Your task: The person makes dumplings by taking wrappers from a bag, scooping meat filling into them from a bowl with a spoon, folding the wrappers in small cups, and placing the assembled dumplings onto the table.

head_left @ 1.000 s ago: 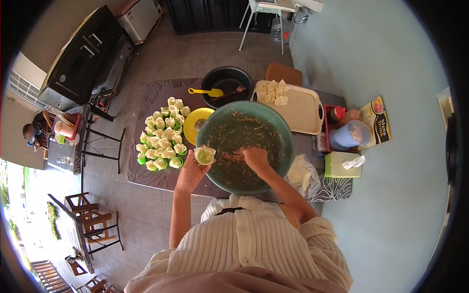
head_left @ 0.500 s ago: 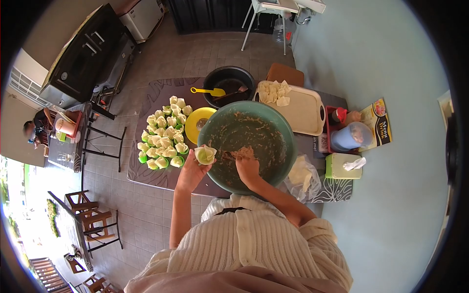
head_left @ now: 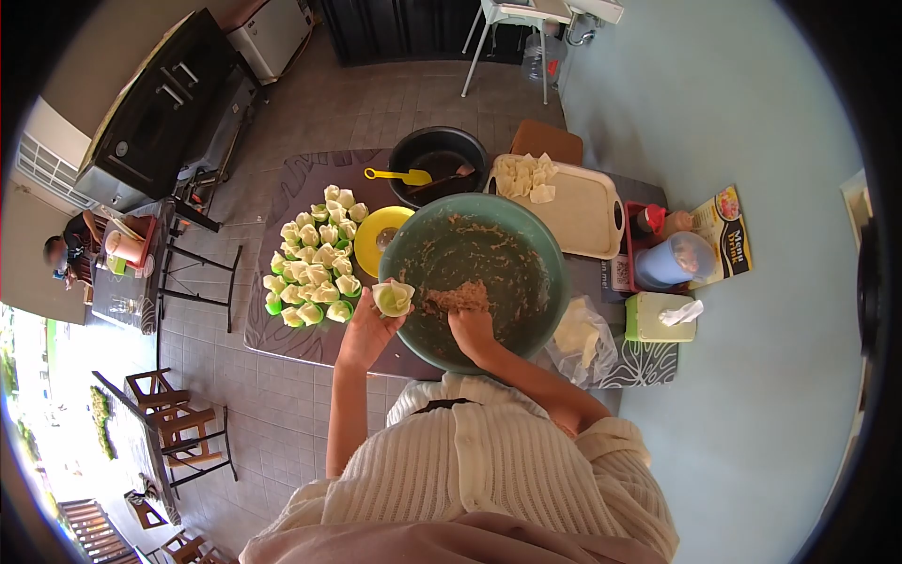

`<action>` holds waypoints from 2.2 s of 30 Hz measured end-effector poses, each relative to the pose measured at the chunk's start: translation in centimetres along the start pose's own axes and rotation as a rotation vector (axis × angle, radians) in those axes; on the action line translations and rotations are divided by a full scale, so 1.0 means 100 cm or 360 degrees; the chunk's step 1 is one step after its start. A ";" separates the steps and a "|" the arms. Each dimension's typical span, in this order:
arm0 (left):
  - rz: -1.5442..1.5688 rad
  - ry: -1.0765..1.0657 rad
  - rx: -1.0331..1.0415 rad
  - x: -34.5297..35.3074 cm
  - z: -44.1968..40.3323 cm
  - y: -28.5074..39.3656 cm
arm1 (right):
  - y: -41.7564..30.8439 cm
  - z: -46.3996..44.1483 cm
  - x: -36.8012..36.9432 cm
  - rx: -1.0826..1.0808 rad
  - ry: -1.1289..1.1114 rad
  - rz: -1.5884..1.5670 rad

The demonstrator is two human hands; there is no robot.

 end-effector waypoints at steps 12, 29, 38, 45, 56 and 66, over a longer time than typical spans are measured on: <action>0.0013 -0.0019 0.0046 -0.002 0.000 0.002 | 0.063 0.002 -0.007 0.0744 -0.0497 -0.1063; 0.0103 -0.0095 0.0044 0.021 -0.008 0.008 | 0.062 0.031 -0.166 0.0749 -0.0020 -0.1906; 0.0033 -0.0277 -0.0020 0.050 -0.003 0.004 | 0.041 0.030 -0.220 0.0529 0.0199 -0.1752; 0.0002 -0.0446 -0.0052 0.063 -0.001 -0.005 | 0.008 0.020 -0.253 0.0031 0.0379 -0.0816; 0.0119 -0.0704 -0.0106 0.081 0.005 -0.004 | -0.022 0.020 -0.256 -0.0260 0.0257 -0.0164; -0.0100 -0.0371 0.0048 0.094 0.004 -0.005 | -0.023 0.037 -0.243 -0.0096 0.0127 -0.0378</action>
Point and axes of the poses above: each hand's wrist, its own z-axis away from the middle knuckle, its own x-axis out of the palm, y = z × x, the point moved 4 cm from there along -z, towards the middle knuckle, and after that the axes turned 12 degrees about -z, right-handed, at the moved point
